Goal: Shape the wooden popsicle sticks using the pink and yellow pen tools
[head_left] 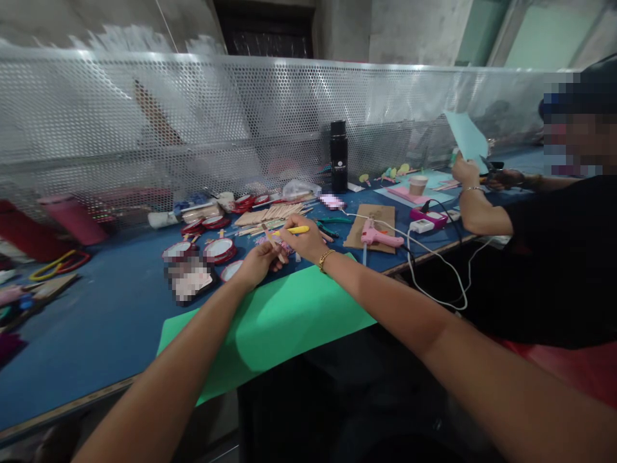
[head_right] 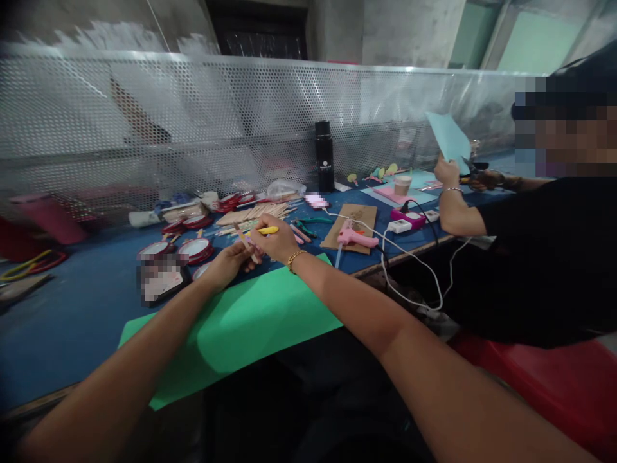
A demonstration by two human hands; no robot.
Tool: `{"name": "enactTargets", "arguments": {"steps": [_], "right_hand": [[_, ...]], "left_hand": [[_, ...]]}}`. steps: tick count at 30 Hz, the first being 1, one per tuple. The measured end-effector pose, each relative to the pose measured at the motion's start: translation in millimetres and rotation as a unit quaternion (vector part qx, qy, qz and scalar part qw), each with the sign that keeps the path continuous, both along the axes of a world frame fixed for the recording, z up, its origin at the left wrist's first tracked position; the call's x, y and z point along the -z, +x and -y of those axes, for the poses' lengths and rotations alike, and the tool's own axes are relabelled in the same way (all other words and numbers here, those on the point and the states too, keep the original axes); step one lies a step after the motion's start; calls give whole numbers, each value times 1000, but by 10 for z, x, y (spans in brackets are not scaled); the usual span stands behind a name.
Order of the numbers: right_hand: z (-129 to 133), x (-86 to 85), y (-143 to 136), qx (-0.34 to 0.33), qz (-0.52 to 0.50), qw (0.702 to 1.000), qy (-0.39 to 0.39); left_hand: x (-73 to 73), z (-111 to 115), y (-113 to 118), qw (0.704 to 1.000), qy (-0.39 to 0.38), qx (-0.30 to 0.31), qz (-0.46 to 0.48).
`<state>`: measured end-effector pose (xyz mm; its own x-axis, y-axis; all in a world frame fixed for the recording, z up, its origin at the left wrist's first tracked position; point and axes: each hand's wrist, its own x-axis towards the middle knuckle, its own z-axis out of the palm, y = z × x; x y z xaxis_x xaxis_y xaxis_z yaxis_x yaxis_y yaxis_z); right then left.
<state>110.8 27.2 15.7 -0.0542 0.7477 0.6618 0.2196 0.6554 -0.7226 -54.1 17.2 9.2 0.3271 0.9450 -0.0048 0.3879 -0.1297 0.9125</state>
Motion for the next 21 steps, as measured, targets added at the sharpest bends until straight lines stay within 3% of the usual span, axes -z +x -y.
{"name": "enactTargets", "arguments": {"steps": [21], "right_hand": [[-3, -1, 1, 1, 1, 1000, -1]], "left_hand": [[9, -7, -3, 1000, 5, -1, -2]]}}
